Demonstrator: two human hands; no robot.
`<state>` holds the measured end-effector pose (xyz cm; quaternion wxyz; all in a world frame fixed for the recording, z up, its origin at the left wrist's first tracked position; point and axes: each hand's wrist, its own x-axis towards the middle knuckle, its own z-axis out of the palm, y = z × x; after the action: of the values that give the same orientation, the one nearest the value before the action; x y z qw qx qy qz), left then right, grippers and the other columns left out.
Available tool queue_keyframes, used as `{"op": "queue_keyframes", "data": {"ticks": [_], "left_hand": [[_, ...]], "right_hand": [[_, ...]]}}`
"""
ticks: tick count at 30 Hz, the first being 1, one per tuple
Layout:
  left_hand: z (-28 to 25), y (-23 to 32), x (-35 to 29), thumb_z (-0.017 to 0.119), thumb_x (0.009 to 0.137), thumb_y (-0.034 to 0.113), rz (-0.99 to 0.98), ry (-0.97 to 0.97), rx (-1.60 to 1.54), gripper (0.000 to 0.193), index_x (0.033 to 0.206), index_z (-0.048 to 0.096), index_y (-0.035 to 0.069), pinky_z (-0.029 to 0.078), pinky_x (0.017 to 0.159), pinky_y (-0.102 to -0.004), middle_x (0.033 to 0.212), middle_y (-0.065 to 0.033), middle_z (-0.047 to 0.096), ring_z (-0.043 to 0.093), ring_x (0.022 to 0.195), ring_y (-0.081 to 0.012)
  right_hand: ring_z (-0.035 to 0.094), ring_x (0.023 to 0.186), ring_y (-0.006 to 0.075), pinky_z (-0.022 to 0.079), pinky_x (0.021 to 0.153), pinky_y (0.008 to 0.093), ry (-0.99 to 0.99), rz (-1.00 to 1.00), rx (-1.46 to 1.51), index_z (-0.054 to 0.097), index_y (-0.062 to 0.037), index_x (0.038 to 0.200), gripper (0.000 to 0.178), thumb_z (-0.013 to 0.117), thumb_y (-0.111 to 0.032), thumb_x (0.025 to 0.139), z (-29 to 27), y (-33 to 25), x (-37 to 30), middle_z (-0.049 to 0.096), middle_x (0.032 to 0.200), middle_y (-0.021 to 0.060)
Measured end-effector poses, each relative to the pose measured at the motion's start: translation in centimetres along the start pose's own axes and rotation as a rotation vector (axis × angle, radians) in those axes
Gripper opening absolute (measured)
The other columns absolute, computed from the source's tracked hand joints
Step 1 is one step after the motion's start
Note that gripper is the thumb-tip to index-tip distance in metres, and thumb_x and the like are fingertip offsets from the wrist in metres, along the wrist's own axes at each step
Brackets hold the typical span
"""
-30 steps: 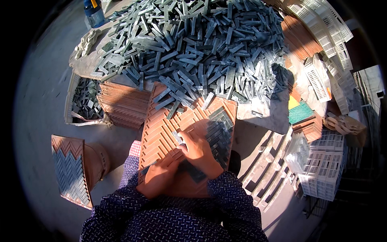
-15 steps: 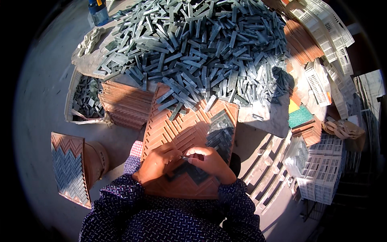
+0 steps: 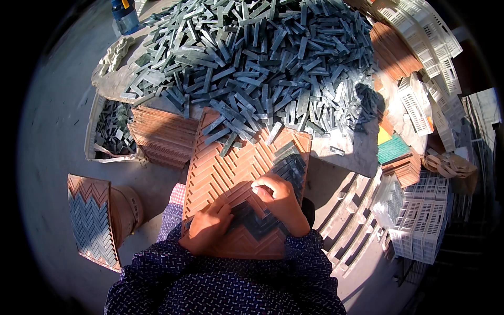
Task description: The person places small rectangular tiles onto a wooden board, arranging them in a zigzag pattern. The person picks tiles from a nearby pile and fits them into the grooves of the board.
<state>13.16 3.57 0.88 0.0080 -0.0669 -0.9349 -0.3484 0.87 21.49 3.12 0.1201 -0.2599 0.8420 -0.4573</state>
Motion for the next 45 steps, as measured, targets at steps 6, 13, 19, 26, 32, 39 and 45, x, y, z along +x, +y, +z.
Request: {"op": "queue_keyframes", "data": {"ticks": [6,13,19,26,32,39,45], "left_hand": [[0.9,0.4,0.6,0.065,0.078,0.012,0.041,0.059,0.030,0.016,0.088,0.055,0.006,0.053,0.059,-0.0400,0.094,-0.0141,0.057,0.064,0.074,-0.0312],[1.1,0.8,0.7,0.063,0.080,0.011,-0.001,-0.006,0.034,0.013,0.089,0.056,0.006,0.053,0.063,-0.0420,0.092,-0.0118,0.058,0.062,0.077,-0.0316],[-0.7,-0.4,2.8,0.064,0.074,0.013,0.160,-0.100,0.128,0.017,0.090,0.057,0.009,0.051,0.067,-0.0396,0.087,-0.0112,0.058,0.062,0.082,-0.0274],[-3.2,-2.9,11.6,0.065,0.082,0.017,-0.074,0.246,0.223,0.025,0.097,0.052,0.002,0.050,0.074,-0.0396,0.093,-0.0133,0.056,0.059,0.090,-0.0320],[-1.5,-4.4,11.2,0.064,0.083,0.020,-0.012,0.241,0.292,0.027,0.100,0.054,0.001,0.051,0.072,-0.0392,0.094,-0.0142,0.060,0.060,0.090,-0.0310],[-1.5,-0.8,5.1,0.065,0.081,0.023,-0.051,0.010,0.142,0.029,0.102,0.057,0.006,0.051,0.069,-0.0397,0.091,-0.0120,0.062,0.062,0.085,-0.0297],[-0.9,0.5,2.2,0.065,0.081,0.021,-0.085,-0.068,0.144,0.024,0.099,0.057,0.007,0.052,0.064,-0.0398,0.096,-0.0103,0.061,0.062,0.085,-0.0288]], "right_hand": [[0.060,0.067,0.0166,0.047,0.061,0.0275,0.013,0.090,-0.007,0.065,-0.0015,0.090,0.010,0.064,-0.007,0.081,-2.0,0.0,0.2,0.065,0.082,0.0097],[0.062,0.062,0.0205,0.049,0.058,0.0318,0.383,0.056,-0.201,0.061,-0.0031,0.093,0.015,0.067,-0.010,0.081,-1.2,3.9,5.0,0.065,0.075,0.0106],[0.065,0.070,0.0293,0.050,0.065,0.0378,0.492,0.250,-0.302,0.052,-0.0033,0.103,0.038,0.074,-0.014,0.074,-0.2,5.2,9.9,0.066,0.078,0.0146],[0.062,0.082,0.0130,0.050,0.067,0.0282,0.116,0.096,0.210,0.044,-0.0080,0.126,0.049,0.061,0.002,0.080,-2.2,3.5,4.8,0.066,0.092,0.0096],[0.064,0.081,0.0217,0.050,0.070,0.0333,-0.319,0.105,0.073,0.056,-0.0059,0.115,0.040,0.062,0.002,0.076,-2.6,0.0,1.2,0.066,0.092,0.0122],[0.061,0.085,0.0335,0.049,0.073,0.0361,-0.380,-0.134,-0.066,0.061,-0.0020,0.099,0.028,0.067,0.002,0.072,-1.1,1.9,0.0,0.060,0.091,0.0136],[0.060,0.090,0.0325,0.050,0.073,0.0392,-0.338,-0.225,-0.158,0.059,-0.0025,0.092,0.026,0.070,0.000,0.068,-0.2,1.8,-0.8,0.058,0.094,0.0123]]}}
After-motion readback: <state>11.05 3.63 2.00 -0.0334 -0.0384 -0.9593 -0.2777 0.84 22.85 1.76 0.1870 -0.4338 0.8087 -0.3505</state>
